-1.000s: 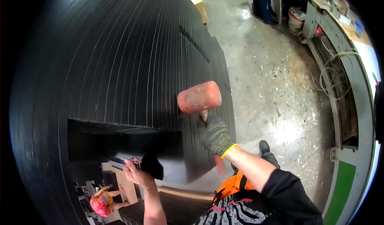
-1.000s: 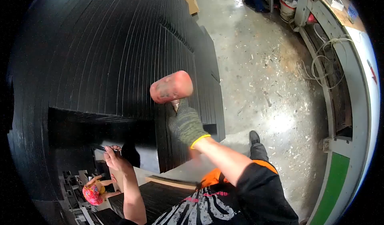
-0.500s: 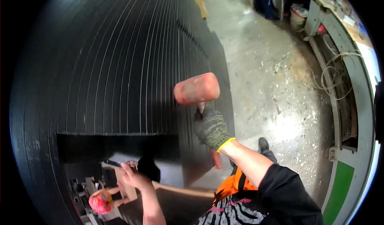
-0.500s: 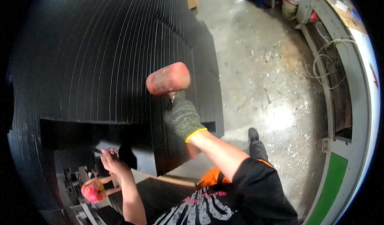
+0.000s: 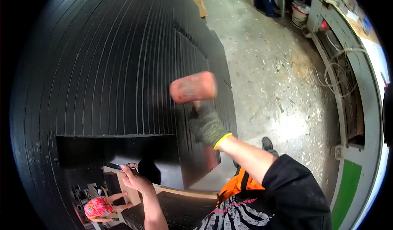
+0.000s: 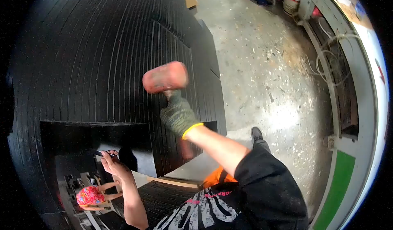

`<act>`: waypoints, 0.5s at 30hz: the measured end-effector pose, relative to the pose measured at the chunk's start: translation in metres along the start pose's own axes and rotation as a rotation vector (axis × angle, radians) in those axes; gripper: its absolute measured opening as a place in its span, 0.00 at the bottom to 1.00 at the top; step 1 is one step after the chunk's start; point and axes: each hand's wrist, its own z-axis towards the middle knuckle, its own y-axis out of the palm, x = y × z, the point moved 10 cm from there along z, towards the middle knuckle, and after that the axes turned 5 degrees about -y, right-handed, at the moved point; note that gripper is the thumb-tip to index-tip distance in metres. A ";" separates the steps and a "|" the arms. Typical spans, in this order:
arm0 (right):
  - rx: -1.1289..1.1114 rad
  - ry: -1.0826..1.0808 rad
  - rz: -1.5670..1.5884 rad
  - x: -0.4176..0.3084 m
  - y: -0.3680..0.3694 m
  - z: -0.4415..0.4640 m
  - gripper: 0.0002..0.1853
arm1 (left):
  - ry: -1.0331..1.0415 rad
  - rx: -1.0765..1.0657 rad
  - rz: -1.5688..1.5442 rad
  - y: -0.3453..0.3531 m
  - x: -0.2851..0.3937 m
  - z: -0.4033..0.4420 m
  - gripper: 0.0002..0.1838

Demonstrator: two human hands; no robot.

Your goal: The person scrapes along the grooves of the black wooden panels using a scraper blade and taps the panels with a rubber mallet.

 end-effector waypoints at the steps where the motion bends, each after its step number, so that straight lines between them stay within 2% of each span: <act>1: -0.009 0.020 -0.068 0.005 -0.011 0.002 0.30 | -0.003 0.001 -0.004 0.003 0.000 0.000 0.16; 2: -0.029 0.030 -0.137 0.006 -0.029 0.010 0.29 | -0.003 0.017 -0.015 0.004 -0.002 -0.002 0.16; 6: 0.358 -0.085 -0.134 -0.047 -0.146 0.010 0.11 | -0.007 0.027 -0.012 0.014 0.004 -0.004 0.16; 8: 0.613 0.142 -0.153 -0.040 -0.199 -0.008 0.06 | -0.012 -0.016 0.025 0.010 0.002 -0.001 0.17; 10: 0.709 0.255 -0.243 -0.012 -0.196 -0.024 0.06 | -0.023 -0.002 0.023 0.006 -0.002 -0.001 0.17; 12: 0.515 0.128 -0.452 0.048 -0.113 -0.043 0.08 | -0.009 0.008 0.062 0.008 0.001 -0.003 0.18; 14: 0.080 0.320 -0.250 0.054 -0.021 -0.052 0.11 | 0.047 -0.003 0.104 0.007 -0.002 -0.001 0.18; 15: -0.020 0.363 -0.168 0.049 -0.013 -0.056 0.15 | 0.076 -0.024 0.137 0.004 0.004 0.001 0.17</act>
